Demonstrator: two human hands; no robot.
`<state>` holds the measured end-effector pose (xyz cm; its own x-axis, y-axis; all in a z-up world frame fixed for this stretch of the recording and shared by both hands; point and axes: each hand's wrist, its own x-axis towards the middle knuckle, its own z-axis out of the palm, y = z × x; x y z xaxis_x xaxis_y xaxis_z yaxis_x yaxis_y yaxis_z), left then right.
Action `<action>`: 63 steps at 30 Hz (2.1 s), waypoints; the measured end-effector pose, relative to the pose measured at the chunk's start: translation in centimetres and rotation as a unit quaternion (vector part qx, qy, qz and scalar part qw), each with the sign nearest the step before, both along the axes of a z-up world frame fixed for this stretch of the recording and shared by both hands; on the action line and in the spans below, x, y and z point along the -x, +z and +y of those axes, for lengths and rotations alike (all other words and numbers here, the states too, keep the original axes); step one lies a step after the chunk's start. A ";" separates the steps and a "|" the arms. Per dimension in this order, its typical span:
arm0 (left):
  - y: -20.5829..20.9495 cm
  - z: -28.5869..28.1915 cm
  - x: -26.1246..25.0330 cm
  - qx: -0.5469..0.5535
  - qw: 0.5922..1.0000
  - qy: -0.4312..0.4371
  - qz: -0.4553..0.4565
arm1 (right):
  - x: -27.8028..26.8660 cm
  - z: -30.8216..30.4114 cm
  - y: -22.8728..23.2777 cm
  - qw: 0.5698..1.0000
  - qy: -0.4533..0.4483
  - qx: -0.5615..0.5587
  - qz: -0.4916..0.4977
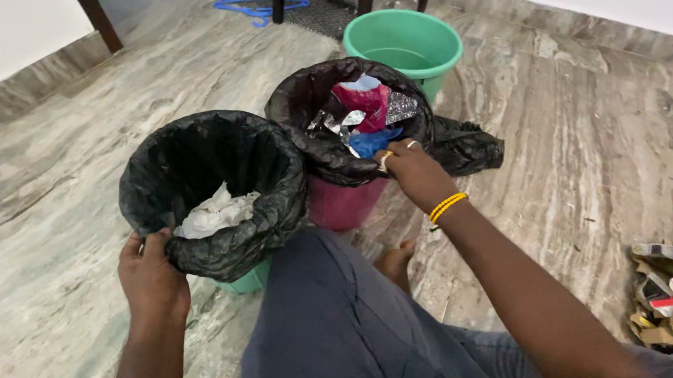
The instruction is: The person sits on the floor and sorts various recyclable materials into three separate bins. They handle plastic bottles, aluminum foil, and cardboard pieces, placing each item into the appropriate container.
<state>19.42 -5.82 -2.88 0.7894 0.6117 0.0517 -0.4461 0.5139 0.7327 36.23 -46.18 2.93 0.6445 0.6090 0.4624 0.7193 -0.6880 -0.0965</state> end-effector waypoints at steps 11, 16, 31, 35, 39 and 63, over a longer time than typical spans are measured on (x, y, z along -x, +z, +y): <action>1.7 0.2 1.2 -0.142 0.970 0.057 0.190 | -2.9 2.5 0.8 0.993 0.112 -0.007 -0.030; 8.2 -4.8 3.6 -0.670 0.613 0.332 0.257 | -2.2 -2.0 3.4 0.987 0.042 -0.154 0.009; 8.1 -37.3 -19.9 -0.547 0.811 -0.195 -0.072 | -18.9 -9.0 3.0 0.985 -0.106 0.015 -0.132; 5.6 -38.2 -26.5 -0.610 0.782 -0.040 -0.120 | -21.3 -9.1 2.8 0.980 -0.166 0.104 -0.023; 6.1 -37.9 -31.4 -0.739 0.656 0.124 -0.088 | -20.6 -11.7 2.4 0.969 -0.176 0.132 -0.113; 7.3 -43.0 -25.8 -0.820 0.560 -0.070 -0.094 | -5.8 -39.8 -18.0 0.894 -0.360 0.036 0.267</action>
